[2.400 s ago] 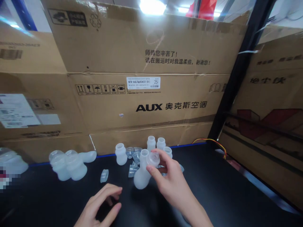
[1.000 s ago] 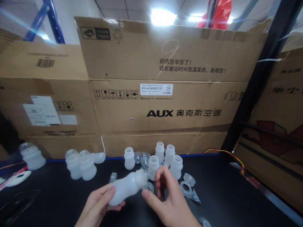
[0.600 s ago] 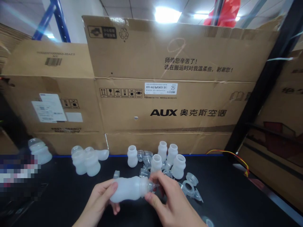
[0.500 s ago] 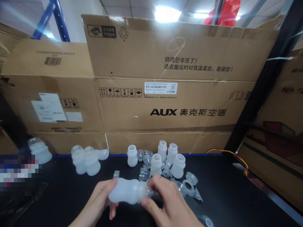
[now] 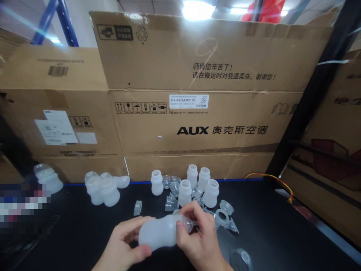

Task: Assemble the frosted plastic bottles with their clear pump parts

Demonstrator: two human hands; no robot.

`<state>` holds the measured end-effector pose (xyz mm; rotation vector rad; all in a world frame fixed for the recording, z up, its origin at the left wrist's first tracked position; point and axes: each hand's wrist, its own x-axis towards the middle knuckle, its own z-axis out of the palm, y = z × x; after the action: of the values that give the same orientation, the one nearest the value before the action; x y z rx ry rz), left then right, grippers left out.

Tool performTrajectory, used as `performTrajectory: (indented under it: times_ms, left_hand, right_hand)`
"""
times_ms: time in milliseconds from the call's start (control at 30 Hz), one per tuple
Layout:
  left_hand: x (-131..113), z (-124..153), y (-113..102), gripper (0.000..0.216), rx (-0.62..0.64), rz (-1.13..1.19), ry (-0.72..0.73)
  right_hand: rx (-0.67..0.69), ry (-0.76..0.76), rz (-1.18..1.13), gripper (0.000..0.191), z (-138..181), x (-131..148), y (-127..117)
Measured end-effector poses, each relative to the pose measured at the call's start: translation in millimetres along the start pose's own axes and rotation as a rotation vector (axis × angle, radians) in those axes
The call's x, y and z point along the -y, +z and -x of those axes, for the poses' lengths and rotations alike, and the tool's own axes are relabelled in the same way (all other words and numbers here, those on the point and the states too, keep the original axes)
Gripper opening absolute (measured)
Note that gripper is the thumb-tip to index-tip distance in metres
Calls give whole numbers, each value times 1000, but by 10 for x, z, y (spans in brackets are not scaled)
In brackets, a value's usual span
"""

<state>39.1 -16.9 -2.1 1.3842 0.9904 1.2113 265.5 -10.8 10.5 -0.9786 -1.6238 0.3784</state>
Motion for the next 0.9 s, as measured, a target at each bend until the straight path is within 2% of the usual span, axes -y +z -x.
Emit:
performTrajectory:
  times_ms: [100,167,267,333,400,500,567,767,900]
  left_hand:
    - [-1,4,-93,57,-59,-296,160]
    - [-14,-31,-197,57,-22,-484,247]
    - [-22,-138,-364,62,82,-762,426]
    - [8,-224,-464,69,88,-921,497]
    - [67,-302,-549,63,20,-1024,464]
    - [157,-377,-638,34,-58,-1079,327]
    - [187,-398,-664,23,-87,-1083,263]
    - [294,-417,-687,29,-147,-984,232]
    - [531,-474,-759,43,-202,-969,192]
  right_hand:
    - [-39,34,-6,9,-34,40,16]
    - [-62,38,-25,7,-47,58,38]
    - [-96,31,-60,32,-52,55,69]
    - [-95,29,-68,47,-45,34,72]
    - [-94,37,-73,50,-36,7,56]
    - [-114,71,-117,43,-33,-31,21]
    - [-130,109,-150,39,-39,-41,12]
    - [-73,135,-116,37,30,-59,188]
    - [-36,199,-142,47,180,-282,392]
